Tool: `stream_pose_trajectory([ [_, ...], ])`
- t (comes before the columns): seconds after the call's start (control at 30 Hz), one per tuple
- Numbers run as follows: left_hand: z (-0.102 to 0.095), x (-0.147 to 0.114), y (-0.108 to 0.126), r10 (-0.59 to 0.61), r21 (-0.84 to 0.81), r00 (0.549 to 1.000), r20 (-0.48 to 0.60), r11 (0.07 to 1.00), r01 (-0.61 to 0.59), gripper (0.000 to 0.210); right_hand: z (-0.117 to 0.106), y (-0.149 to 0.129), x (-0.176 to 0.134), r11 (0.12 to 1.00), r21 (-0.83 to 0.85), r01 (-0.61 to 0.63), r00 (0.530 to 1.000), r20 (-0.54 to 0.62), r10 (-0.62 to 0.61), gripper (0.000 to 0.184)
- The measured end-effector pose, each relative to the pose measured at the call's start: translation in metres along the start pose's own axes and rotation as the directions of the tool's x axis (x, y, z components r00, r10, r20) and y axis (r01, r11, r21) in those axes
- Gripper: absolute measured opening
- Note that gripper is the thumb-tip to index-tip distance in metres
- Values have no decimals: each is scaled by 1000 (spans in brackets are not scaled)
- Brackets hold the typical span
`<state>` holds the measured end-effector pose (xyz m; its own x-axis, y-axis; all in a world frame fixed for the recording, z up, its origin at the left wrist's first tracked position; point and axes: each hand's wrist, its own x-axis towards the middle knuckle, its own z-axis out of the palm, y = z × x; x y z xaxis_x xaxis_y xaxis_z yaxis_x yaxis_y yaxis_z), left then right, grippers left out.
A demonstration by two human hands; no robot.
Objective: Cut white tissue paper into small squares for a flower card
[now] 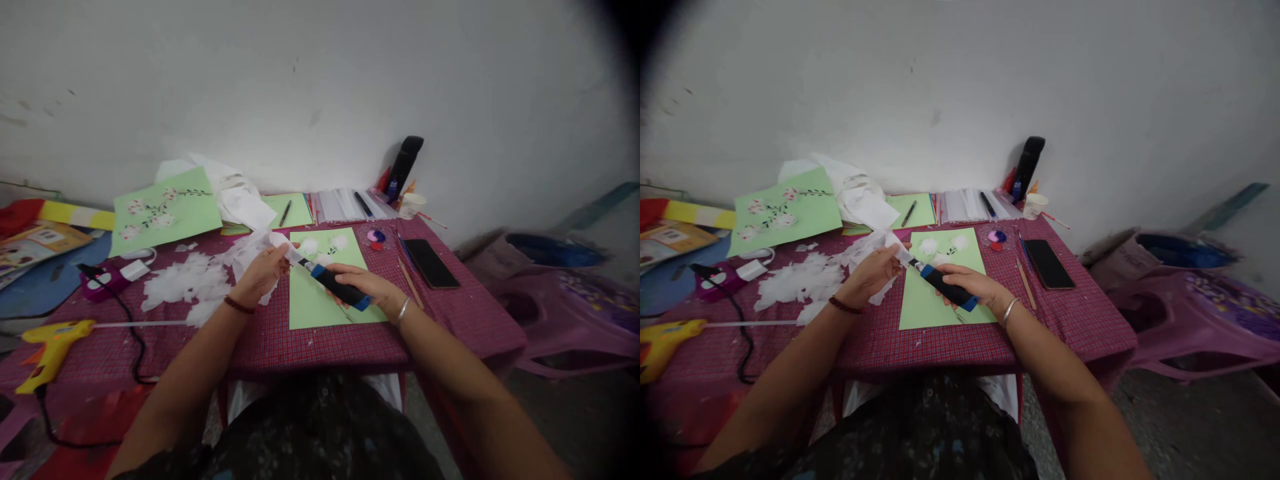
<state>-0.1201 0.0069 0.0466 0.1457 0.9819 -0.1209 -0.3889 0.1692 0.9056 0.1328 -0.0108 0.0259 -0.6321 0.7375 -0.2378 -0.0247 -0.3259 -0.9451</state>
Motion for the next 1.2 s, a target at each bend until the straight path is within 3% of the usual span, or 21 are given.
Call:
stream_pose_trajectory([
  [0.23, 0, 0, -7, -18, 22, 998, 53, 1000, 17, 14, 0, 0, 1, 1000, -3, 23, 1000, 14, -23, 57],
  [0.43, 4, 1, -9, 43, 104, 999, -2, 994, -42, 5, 3, -1, 1, 997, -58, 51, 999, 14, -50, 47],
  [0.73, 1, 3, -12, 39, 140, 999, -10, 989, -37, 12, 4, -1, 2, 987, -145, 75, 997, -2, -76, 43],
  [1.0, 5, 3, -10, 79, 98, 996, -29, 992, -76, 18, 6, -1, 3, 988, -144, 50, 998, -19, -53, 46],
  [1.2, 1, 7, -16, 115, 222, 993, -34, 969, -104, 20, 6, 0, 2, 995, -94, 34, 999, -32, -38, 43],
])
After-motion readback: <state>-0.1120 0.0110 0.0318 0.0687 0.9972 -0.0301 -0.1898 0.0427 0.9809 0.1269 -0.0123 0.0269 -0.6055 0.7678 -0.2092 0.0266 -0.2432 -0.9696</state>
